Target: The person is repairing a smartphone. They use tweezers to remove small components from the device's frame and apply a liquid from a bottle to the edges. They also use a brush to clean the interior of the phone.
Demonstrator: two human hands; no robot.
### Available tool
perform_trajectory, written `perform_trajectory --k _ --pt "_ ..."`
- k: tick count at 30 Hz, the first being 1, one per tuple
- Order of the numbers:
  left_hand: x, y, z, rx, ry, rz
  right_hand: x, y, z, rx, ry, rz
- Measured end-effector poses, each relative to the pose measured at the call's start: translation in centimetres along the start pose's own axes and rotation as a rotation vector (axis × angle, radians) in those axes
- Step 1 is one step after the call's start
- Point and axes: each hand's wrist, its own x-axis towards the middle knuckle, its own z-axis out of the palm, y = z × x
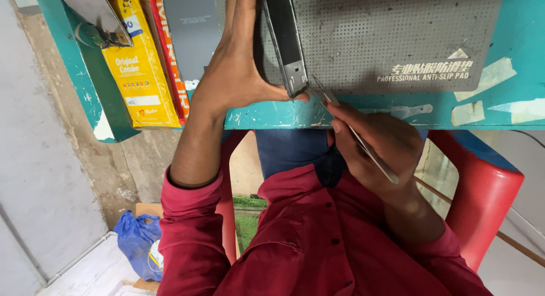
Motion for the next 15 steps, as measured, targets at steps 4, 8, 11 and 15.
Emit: perform_trajectory --k 4,8,11,15 --pt "-0.1 -0.2 0.1 -0.005 0.007 0.019 0.5 -0.6 0.0 0.035 -0.030 0.069" --pt "-0.2 -0.3 0.2 0.002 0.008 0.035 1.6 -1.4 0.3 -0.058 -0.023 0.174" --pt "-0.3 -0.1 0.2 0.018 -0.005 0.009 2.6 -1.0 0.2 0.025 0.009 0.181" --pt "0.1 0.0 0.1 0.031 0.010 0.027 2.2 -0.9 0.3 0.005 0.007 0.131"
